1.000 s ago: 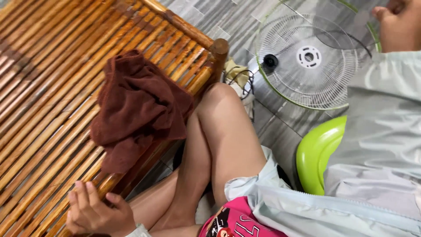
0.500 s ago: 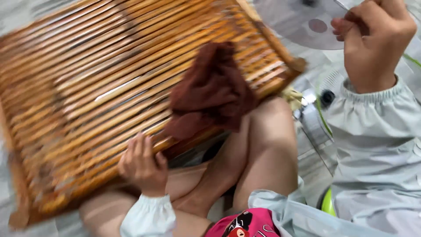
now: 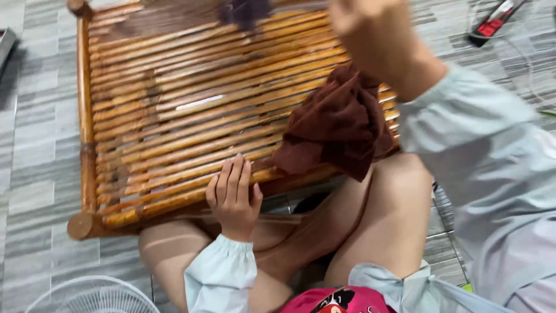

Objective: Cleaning a plastic fan blade and grill with a brown cloth while sitting on the floor.

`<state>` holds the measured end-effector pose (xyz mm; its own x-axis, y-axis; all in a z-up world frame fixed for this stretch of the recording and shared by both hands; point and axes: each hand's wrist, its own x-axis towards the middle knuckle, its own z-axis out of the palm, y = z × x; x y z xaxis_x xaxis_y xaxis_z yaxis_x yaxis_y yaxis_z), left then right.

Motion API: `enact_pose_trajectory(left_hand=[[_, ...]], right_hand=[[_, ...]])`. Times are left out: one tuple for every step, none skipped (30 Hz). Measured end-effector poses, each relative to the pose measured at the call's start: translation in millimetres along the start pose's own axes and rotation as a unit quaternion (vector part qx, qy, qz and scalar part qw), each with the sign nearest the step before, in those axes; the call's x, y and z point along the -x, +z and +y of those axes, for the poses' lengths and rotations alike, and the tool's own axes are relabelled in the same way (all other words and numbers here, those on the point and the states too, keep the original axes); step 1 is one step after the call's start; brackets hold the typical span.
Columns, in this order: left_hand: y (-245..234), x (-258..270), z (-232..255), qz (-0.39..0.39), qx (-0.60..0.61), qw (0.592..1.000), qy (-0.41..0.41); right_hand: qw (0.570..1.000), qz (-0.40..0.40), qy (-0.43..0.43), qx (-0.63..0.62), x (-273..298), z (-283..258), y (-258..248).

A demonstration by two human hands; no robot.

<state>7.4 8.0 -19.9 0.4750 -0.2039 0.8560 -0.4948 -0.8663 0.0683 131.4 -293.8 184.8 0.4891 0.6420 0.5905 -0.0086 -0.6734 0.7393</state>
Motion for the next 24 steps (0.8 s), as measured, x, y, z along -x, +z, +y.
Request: enact_pose_trajectory(left_hand=[[3.5,-0.4,-0.2,0.005,0.004,1.0,0.003],[4.4,1.7,-0.4,0.003,0.005,1.0,0.002],[5.3,4.5,-1.1,0.001,0.006,1.0,0.0],[5.1,4.1,-0.4,0.001,0.006,1.0,0.0],[5.0,4.0,0.2,0.005,0.007,1.0,-0.003],[5.7,3.5,0.6,0.01,0.006,1.0,-0.006],[5.8,3.3,1.1,0.011,0.006,1.0,-0.005],[4.9,2.7,1.6,0.01,0.009,1.0,-0.007],[4.0,1.9,1.7,0.008,0.012,1.0,-0.009],[4.3,1.2,2.1,0.01,0.009,1.0,-0.01],[4.5,0.8,1.9,0.008,0.014,1.0,-0.014],[2.6,2.2,2.7,0.006,0.015,1.0,-0.022],[4.4,1.9,2.0,0.008,0.01,1.0,-0.026],[4.8,3.0,1.0,0.005,0.008,1.0,-0.022],[5.3,4.2,-0.3,0.002,0.007,1.0,-0.017],[6.0,4.7,-0.8,0.004,0.0,1.0,-0.023],[6.6,5.2,-1.3,-0.001,0.002,1.0,-0.022],[4.6,7.3,-1.5,-0.008,0.002,1.0,-0.022],[4.2,7.9,0.6,-0.009,-0.006,1.0,-0.03],[3.2,8.7,-0.3,-0.018,0.006,0.999,-0.034],[2.5,9.2,-1.5,-0.026,0.018,0.999,-0.038],[0.7,9.0,-2.2,-0.026,0.008,0.999,-0.042],[-0.7,8.4,-2.5,-0.035,0.02,0.998,-0.045],[-2.2,8.5,-2.3,-0.047,0.034,0.997,-0.046]], right_hand=[[1.0,-0.001,0.002,0.007,-3.4,-5.4,6.8],[0.999,0.036,-0.011,-0.03,-6.9,-13.8,13.6],[0.995,0.072,-0.025,-0.066,-10.5,-22.7,20.4],[0.995,0.072,-0.025,-0.065,-10.6,-35.4,20.5],[0.994,0.078,-0.033,-0.073,-10.6,-48.3,20.5],[0.992,0.085,-0.041,-0.081,-11.1,-61.0,21.3],[0.992,0.085,-0.041,-0.079,-11.5,-71.9,17.5],[0.993,0.078,-0.035,-0.082,-12.7,-82.7,13.5],[0.993,0.071,-0.029,-0.085,-14.2,-93.7,9.4],[0.993,0.074,-0.029,-0.086,-10.6,-107.7,10.7],[0.994,0.066,-0.032,-0.078,-7.4,-122.3,11.8],[0.995,0.06,-0.038,-0.074,-4.9,-138.5,11.9],[0.994,0.066,-0.041,-0.078,-3.4,-146.3,8.4],[0.996,0.045,-0.04,-0.071,-1.4,-155.9,4.3],[0.997,0.025,-0.039,-0.064,0.7,-165.6,0.2],[0.996,0.031,-0.043,-0.068,3.3,-172.1,4.8],[0.995,0.013,-0.043,-0.088,5.8,-178.7,9.2],[0.993,-0.006,-0.043,-0.112,9.1,-187.1,12.0],[0.992,-0.001,-0.048,-0.119,11.6,-183.7,11.3],[0.985,-0.027,-0.046,-0.166,11.8,-182.5,11.1],[0.975,-0.054,-0.044,-0.212,11.7,-181.2,11.3],[0.974,-0.046,-0.048,-0.218,8.7,-170.1,3.5],[0.951,-0.087,-0.043,-0.294,6.0,-158.3,-3.4],[0.92,-0.131,-0.037,-0.367,5.4,-146.2,-10.8]])
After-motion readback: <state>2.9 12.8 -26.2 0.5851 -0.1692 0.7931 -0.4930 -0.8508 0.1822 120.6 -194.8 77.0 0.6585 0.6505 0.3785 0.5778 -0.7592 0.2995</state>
